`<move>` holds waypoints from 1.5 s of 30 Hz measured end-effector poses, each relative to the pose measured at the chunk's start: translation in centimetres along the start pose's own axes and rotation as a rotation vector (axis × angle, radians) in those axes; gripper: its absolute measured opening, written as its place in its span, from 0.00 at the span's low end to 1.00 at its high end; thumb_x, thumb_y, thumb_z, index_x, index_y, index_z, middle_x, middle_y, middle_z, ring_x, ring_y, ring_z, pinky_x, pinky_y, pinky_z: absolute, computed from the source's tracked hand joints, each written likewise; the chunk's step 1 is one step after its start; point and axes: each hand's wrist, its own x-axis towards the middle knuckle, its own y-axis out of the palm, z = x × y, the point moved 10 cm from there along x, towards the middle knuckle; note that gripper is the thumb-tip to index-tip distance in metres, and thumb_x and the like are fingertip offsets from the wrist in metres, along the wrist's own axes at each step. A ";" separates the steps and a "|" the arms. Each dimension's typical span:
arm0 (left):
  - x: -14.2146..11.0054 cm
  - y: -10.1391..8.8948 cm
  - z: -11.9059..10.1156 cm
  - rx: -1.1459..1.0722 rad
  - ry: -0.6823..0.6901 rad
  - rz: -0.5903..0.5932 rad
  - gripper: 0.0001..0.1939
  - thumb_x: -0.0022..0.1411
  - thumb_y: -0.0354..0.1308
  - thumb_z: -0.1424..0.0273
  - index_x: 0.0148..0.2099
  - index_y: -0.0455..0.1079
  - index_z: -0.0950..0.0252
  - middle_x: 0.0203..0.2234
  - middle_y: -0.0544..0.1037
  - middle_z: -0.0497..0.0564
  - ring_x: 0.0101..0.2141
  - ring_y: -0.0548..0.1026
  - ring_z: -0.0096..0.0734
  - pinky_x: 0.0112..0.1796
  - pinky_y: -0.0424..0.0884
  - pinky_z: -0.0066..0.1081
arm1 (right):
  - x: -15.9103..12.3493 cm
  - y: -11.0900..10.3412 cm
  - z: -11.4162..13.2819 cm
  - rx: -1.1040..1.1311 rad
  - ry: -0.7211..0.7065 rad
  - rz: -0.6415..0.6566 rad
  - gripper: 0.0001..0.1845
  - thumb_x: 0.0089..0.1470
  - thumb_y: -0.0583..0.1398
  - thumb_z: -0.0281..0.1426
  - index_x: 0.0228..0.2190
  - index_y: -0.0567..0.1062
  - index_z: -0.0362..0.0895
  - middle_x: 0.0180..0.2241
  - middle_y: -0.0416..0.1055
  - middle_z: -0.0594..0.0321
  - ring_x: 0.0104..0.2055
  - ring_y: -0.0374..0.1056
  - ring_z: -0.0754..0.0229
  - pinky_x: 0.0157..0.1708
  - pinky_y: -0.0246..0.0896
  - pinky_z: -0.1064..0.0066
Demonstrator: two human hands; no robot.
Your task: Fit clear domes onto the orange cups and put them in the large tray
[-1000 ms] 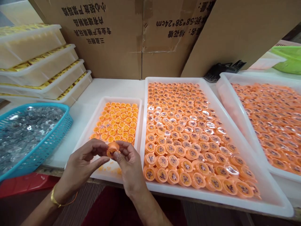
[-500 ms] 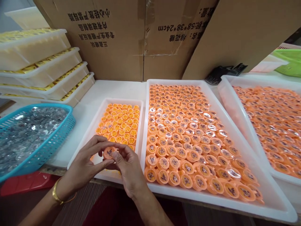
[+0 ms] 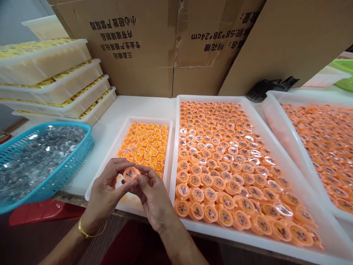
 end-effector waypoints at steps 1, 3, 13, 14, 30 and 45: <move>0.0 -0.2 0.0 0.000 0.002 -0.022 0.12 0.55 0.63 0.67 0.44 0.71 0.56 0.40 0.68 0.50 0.45 0.68 0.34 0.45 0.66 0.33 | 0.1 -0.1 -0.1 0.008 0.007 -0.003 0.17 0.47 0.67 0.34 0.40 0.74 0.45 0.33 0.75 0.65 0.38 0.74 0.61 0.44 0.66 0.70; -0.1 -0.4 -0.1 0.006 0.017 -0.055 0.14 0.54 0.64 0.67 0.44 0.71 0.55 0.42 0.68 0.50 0.46 0.67 0.35 0.45 0.66 0.34 | 0.2 -0.1 -0.3 0.022 0.015 -0.005 0.17 0.46 0.67 0.33 0.40 0.73 0.45 0.32 0.75 0.65 0.37 0.74 0.62 0.44 0.66 0.70; 0.4 -1.8 -0.4 0.001 0.043 -0.168 0.15 0.52 0.65 0.69 0.43 0.70 0.57 0.38 0.68 0.48 0.42 0.67 0.33 0.44 0.65 0.33 | 0.7 -0.9 0.0 -0.004 -0.009 -0.045 0.14 0.49 0.66 0.30 0.40 0.74 0.44 0.35 0.75 0.65 0.36 0.72 0.68 0.39 0.68 0.76; 0.5 -1.8 -0.1 -0.038 0.030 -0.164 0.15 0.52 0.65 0.69 0.43 0.70 0.57 0.38 0.68 0.48 0.41 0.67 0.32 0.43 0.65 0.32 | 0.7 -0.8 0.1 -0.007 -0.009 -0.046 0.14 0.49 0.66 0.30 0.40 0.74 0.44 0.34 0.75 0.65 0.36 0.72 0.68 0.39 0.68 0.77; -0.9 -0.2 4.9 -0.894 -0.373 -0.100 0.21 0.47 0.68 0.62 0.45 0.75 0.59 0.44 0.73 0.50 0.45 0.69 0.33 0.45 0.68 0.27 | 0.6 1.4 0.5 -0.035 0.001 -0.014 0.18 0.48 0.66 0.33 0.41 0.71 0.42 0.33 0.75 0.62 0.33 0.73 0.64 0.33 0.69 0.73; -1.6 0.9 5.5 -1.033 -0.464 -0.056 0.19 0.51 0.65 0.60 0.47 0.74 0.56 0.47 0.74 0.51 0.45 0.72 0.36 0.42 0.71 0.30 | 0.5 2.2 0.8 -0.100 -0.015 0.000 0.16 0.49 0.66 0.35 0.39 0.72 0.43 0.28 0.70 0.68 0.32 0.71 0.64 0.33 0.70 0.70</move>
